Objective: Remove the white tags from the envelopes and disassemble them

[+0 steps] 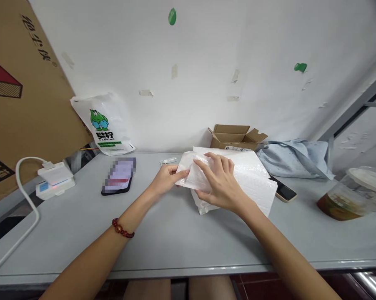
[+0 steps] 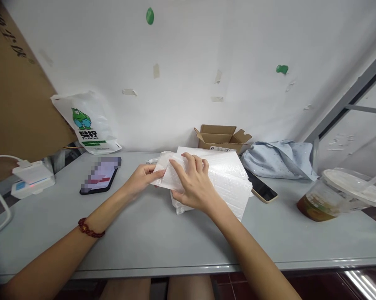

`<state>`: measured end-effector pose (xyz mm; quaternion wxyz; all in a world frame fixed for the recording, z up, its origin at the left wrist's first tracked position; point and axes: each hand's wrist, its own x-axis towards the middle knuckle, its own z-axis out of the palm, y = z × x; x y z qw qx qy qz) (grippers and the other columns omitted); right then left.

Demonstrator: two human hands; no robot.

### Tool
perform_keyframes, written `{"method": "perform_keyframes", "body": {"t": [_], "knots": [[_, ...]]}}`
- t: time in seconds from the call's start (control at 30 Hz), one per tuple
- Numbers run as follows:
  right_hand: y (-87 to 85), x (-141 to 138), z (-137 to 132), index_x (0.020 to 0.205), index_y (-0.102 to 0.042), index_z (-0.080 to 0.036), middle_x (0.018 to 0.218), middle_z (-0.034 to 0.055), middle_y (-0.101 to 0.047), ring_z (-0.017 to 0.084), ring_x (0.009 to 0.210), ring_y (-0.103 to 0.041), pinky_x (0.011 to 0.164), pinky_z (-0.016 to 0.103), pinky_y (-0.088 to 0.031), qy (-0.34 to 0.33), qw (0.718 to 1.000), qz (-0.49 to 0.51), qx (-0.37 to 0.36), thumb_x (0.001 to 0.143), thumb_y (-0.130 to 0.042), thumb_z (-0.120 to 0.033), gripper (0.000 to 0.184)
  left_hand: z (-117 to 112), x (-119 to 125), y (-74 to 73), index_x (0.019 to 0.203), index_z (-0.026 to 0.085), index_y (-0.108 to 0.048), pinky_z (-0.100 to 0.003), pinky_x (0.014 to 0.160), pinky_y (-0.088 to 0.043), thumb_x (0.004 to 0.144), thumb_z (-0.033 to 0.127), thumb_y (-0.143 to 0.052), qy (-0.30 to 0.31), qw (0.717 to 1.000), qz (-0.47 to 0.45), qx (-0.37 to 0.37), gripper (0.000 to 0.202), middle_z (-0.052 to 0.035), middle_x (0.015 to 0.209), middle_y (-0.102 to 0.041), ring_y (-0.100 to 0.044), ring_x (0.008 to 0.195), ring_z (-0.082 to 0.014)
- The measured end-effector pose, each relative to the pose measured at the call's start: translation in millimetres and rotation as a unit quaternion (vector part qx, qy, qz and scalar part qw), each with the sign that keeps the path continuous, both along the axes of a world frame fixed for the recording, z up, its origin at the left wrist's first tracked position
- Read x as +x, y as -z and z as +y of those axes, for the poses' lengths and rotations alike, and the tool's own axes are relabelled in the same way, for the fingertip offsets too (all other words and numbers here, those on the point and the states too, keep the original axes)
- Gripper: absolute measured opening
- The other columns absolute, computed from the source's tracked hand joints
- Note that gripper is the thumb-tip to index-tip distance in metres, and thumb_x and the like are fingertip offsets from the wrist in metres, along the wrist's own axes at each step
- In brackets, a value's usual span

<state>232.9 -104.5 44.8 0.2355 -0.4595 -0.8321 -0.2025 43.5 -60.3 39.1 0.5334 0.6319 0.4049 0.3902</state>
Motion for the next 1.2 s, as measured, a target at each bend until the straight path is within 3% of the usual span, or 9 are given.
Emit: {"method": "perform_keyframes", "body": {"t": [0.17, 0.33, 0.53, 0.67, 0.8, 0.9, 1.0, 1.2], "knots": [[-0.4, -5, -3, 0.134, -0.035, -0.015, 0.129, 0.0194, -0.037, 0.033, 0.113, -0.035, 0.093, 0.049, -0.028, 0.001, 1.000, 0.000, 0.026, 0.076, -0.054, -0.030, 0.063, 5, -3, 3.6, 0.059, 0.014, -0.059, -0.023, 0.050, -0.035, 0.071, 0.042, -0.064, -0.023, 1.000, -0.007, -0.001, 0.031, 0.0019, 0.054, -0.049, -0.044, 0.052, -0.0091], [0.9, -5, -3, 0.134, -0.034, -0.017, 0.134, 0.0204, -0.035, 0.035, 0.120, -0.032, 0.097, 0.053, -0.023, 0.029, 0.998, -0.028, 0.048, 0.074, -0.054, -0.020, 0.063, 11, -5, 10.0, 0.064, 0.013, -0.060, -0.024, 0.048, -0.037, 0.071, 0.048, -0.064, -0.052, 0.996, -0.074, -0.027, 0.036, -0.0008, 0.061, -0.053, -0.047, 0.053, -0.0103], [-0.2, 0, 1, 0.130, -0.040, -0.015, 0.131, 0.0208, -0.041, 0.034, 0.119, -0.035, 0.098, 0.053, -0.023, 0.035, 0.997, -0.032, 0.061, 0.077, -0.054, -0.021, 0.055, 18, -13, 9.1, 0.066, 0.012, -0.060, -0.026, 0.048, -0.040, 0.072, 0.049, -0.061, -0.076, 0.993, -0.077, -0.037, 0.037, -0.0022, 0.059, -0.056, -0.050, 0.049, -0.0113], [-2.9, 4, 4, 0.123, -0.047, -0.016, 0.127, 0.0185, -0.046, 0.031, 0.114, -0.041, 0.095, 0.048, -0.029, 0.025, 0.998, 0.028, 0.046, 0.078, -0.057, -0.023, 0.047, 31, -29, 10.0, 0.069, 0.014, -0.061, -0.025, 0.050, -0.040, 0.077, 0.036, -0.049, -0.169, 0.983, 0.026, 0.062, 0.026, -0.0016, 0.058, -0.057, -0.053, 0.052, -0.0137], [-3.4, 11, 8, 0.120, -0.050, -0.019, 0.122, 0.0148, -0.050, 0.028, 0.110, -0.045, 0.091, 0.045, -0.033, 0.027, 0.995, 0.093, 0.033, 0.080, -0.057, -0.024, 0.040, 48, -47, 22.4, 0.078, 0.016, -0.065, -0.030, 0.067, -0.045, 0.073, 0.025, -0.050, -0.234, 0.927, 0.238, 0.170, 0.018, -0.0062, 0.077, -0.066, -0.060, 0.071, -0.0192], [-3.3, 16, 12, 0.118, -0.050, -0.021, 0.117, 0.0128, -0.053, 0.027, 0.108, -0.048, 0.088, 0.043, -0.036, 0.036, 0.990, 0.131, 0.030, 0.081, -0.056, -0.025, 0.038, 59, -56, 36.5, 0.090, 0.015, -0.067, -0.035, 0.079, -0.044, 0.074, 0.024, -0.051, -0.218, 0.885, 0.343, 0.227, 0.024, -0.0111, 0.093, -0.066, -0.060, 0.083, -0.0226], [-2.9, 18, 15, 0.118, -0.051, -0.023, 0.116, 0.0118, -0.054, 0.028, 0.107, -0.049, 0.086, 0.043, -0.037, 0.038, 0.987, 0.154, 0.021, 0.081, -0.055, -0.027, 0.037, 66, -59, 48.7, 0.098, 0.016, -0.066, -0.036, 0.080, -0.044, 0.076, 0.025, -0.051, -0.177, 0.874, 0.380, 0.245, 0.027, -0.0111, 0.095, -0.065, -0.059, 0.085, -0.0235], [-1.7, 18, 16, 0.117, -0.052, -0.022, 0.115, 0.0123, -0.053, 0.028, 0.107, -0.048, 0.086, 0.043, -0.038, 0.054, 0.988, 0.145, -0.009, 0.081, -0.055, -0.029, 0.037, 70, -60, 55.7, 0.072, 0.019, -0.064, -0.035, 0.074, -0.043, 0.078, 0.018, -0.046, -0.141, 0.873, 0.385, 0.265, 0.019, -0.0098, 0.077, -0.063, -0.058, 0.079, -0.0249]]}}
